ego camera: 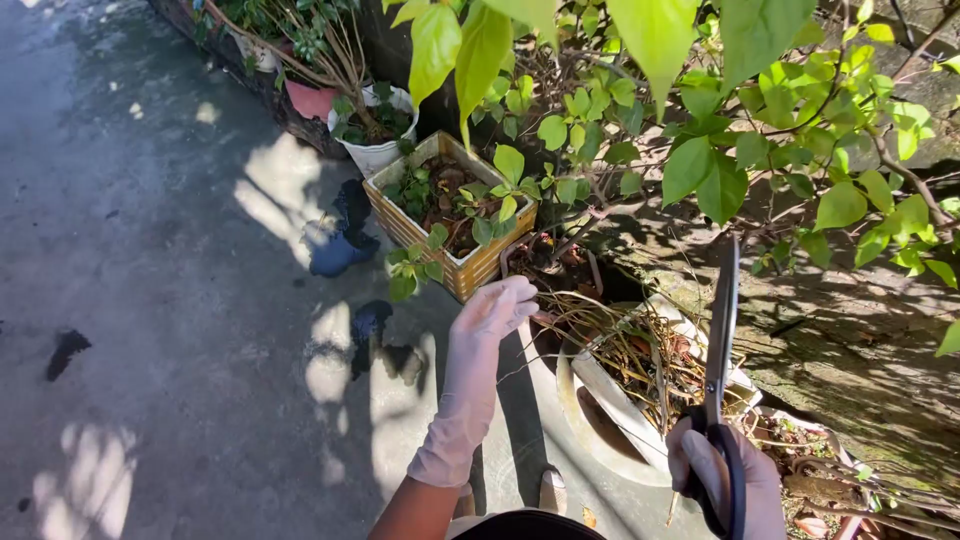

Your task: The recorder is pruning branches and leaves from potted plants using gardening shears.

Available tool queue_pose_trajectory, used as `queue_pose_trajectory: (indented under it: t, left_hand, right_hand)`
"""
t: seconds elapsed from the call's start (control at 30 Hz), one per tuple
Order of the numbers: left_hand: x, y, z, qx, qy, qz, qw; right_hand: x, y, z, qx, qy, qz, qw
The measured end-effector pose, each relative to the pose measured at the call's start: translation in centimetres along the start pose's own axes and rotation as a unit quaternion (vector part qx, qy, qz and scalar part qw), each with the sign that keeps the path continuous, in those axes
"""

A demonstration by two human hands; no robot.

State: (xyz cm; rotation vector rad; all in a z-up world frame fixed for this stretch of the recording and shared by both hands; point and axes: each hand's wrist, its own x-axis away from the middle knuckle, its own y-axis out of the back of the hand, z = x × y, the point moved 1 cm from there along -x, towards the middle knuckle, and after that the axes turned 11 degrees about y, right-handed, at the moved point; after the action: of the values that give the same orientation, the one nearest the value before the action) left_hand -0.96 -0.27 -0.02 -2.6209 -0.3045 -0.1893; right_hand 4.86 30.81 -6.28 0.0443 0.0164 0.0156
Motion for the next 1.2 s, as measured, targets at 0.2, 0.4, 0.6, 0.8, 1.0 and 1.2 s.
queue_pose_trajectory:
  t: [0.2,0.4,0.6,0.8,1.0,1.2]
  left_hand:
    - [0.8,0.9,-1.9,0.056,0.011,-0.13,0.99]
    - [-0.4,1.6,-2.4,0.105,-0.039,-0.085,0.99]
    - [-3.6,1.0,-2.9,0.223,0.0,-0.031,0.974]
    - [-6.3,3.4,-1.3,0.259,-0.041,-0.036,0.964]
    - [-6.3,2.9,-3.0,0.288,0.006,0.003,0.958]
    - [-7.2,4.8,-1.7,0.298,0.031,-0.062,0.952]
  right_hand:
    - [-0.4,-2.4,0.9,0.04,-0.046,0.045,0.997]
    - [-0.5,-4.6,1.3,0.019,-0.105,0.073,0.992]
    - [-1.2,-5.5,1.1,0.009,-0.193,0.061,0.979]
    - [-1.4,-4.9,2.9,-0.066,-0.084,0.07,0.992]
    - [-3.3,-3.9,1.8,-0.193,-0.071,0.081,0.975]
    - [-7.0,-2.0,2.2,-0.294,-0.058,0.13,0.945]
